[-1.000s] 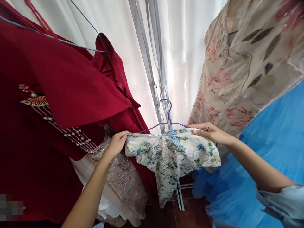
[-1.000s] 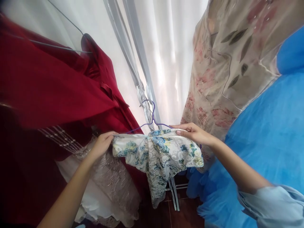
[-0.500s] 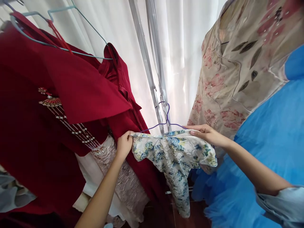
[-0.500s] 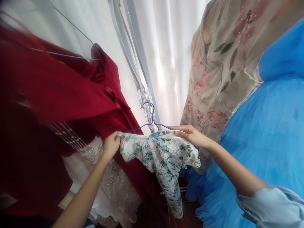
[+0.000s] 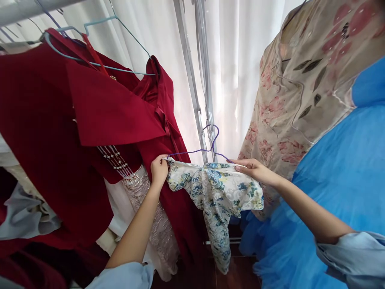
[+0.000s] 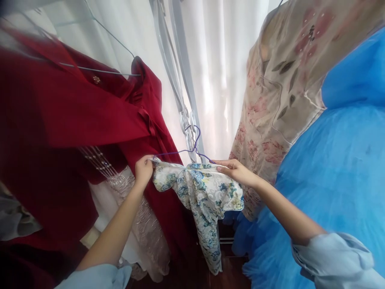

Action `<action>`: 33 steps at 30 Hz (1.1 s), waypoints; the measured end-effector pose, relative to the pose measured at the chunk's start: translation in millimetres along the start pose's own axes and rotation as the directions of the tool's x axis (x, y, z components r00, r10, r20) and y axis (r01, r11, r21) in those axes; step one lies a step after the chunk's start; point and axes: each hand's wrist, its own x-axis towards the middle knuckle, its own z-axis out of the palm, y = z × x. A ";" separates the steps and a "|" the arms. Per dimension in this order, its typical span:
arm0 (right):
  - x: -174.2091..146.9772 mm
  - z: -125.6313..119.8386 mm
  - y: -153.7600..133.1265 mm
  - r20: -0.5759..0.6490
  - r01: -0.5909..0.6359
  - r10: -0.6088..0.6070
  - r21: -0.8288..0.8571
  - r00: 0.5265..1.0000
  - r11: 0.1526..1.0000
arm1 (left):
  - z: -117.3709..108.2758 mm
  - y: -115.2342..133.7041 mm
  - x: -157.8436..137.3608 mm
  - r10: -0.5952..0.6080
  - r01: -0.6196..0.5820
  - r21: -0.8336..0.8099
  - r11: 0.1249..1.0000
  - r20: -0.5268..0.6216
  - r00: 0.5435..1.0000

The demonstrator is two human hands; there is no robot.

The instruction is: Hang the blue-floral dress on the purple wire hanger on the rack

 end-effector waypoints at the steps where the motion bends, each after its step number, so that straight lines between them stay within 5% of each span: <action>1: -2.4 -1.4 0.7 -0.009 -0.008 0.008 -0.001 1.000 1.000 | 1.5 4.2 4.4 0.012 -0.012 -0.020 1.000 0.004 1.000; 12: -16.9 -5.5 -5.2 -0.085 -0.020 0.006 -0.161 0.996 0.987 | 16.7 26.9 5.1 0.029 -0.035 -0.170 0.985 -0.041 0.999; 19: -11.7 -14.6 -15.5 -0.097 -0.031 0.006 -0.260 0.995 0.965 | -7.2 39.5 8.4 0.345 -0.348 -0.009 0.938 0.149 0.927; 27: -1.6 -16.3 -15.7 -0.060 -0.028 0.008 -0.332 0.998 0.943 | -19.5 52.2 30.8 0.262 -0.242 -0.123 0.963 0.187 0.947; 33: -2.5 -19.8 -14.7 -0.055 -0.012 -0.008 -0.338 0.998 0.941 | 21.2 82.9 2.5 0.310 -0.246 -0.214 0.945 0.352 0.883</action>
